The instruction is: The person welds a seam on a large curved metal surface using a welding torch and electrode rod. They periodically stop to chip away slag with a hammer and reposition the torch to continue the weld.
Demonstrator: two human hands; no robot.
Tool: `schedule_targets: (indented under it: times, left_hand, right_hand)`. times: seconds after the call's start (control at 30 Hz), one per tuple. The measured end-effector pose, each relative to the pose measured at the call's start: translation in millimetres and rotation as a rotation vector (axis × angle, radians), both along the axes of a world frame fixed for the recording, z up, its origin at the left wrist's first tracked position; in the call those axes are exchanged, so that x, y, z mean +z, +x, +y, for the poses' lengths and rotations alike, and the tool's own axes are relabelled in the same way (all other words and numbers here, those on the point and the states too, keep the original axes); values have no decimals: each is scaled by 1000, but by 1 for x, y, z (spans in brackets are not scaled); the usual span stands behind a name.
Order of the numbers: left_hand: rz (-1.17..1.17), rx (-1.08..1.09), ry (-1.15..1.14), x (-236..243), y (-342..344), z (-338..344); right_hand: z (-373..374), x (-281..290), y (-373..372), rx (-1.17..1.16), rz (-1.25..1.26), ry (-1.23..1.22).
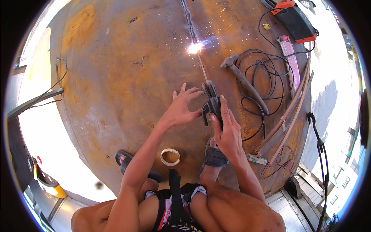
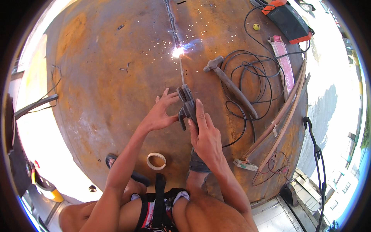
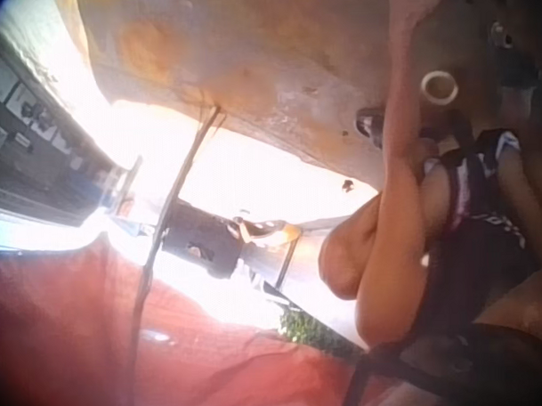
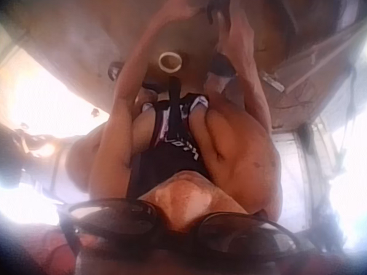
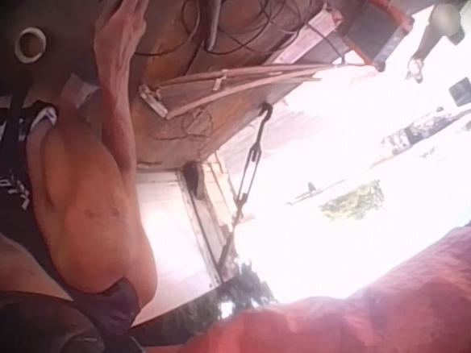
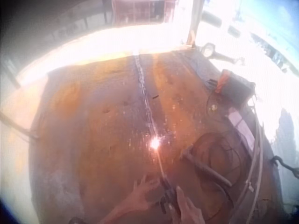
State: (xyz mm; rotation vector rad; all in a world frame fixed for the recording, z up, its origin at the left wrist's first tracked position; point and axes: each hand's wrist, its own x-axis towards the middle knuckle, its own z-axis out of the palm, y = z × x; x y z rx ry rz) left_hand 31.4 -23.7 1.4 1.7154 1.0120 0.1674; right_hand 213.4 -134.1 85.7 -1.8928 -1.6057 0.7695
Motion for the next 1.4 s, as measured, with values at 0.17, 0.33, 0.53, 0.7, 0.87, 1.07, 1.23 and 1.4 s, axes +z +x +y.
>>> schedule_targets:
  times: [0.17,0.33,0.53,0.7,0.87,1.07,1.23,1.4]
  left_hand:
    - [1,3,-15,0,-1,0]
    - [4,3,-11,-1,-1,-1]
    - [0,5,-5,-1,-1,-1]
    - [1,4,-1,-1,-1,-1]
    - [1,-5,0,-3,-1,-1]
    - [8,-5,-7,1,-1,0]
    - [17,-27,7,-1,0,1]
    - [2,5,9,-3,-2,-2]
  right_hand:
    - [0,-1,0,-1,-5,3]
    - [-1,-1,0,-2,-3,-7]
    - [-1,-1,0,0,-9,-7]
    - [-1,-3,0,3,-6,0]
    - [-1,-1,0,4,-4,-6]
    - [0,0,0,3,-8,-12]
    - [-1,0,0,4,-10,-6]
    - [0,0,0,3,-4,-22]
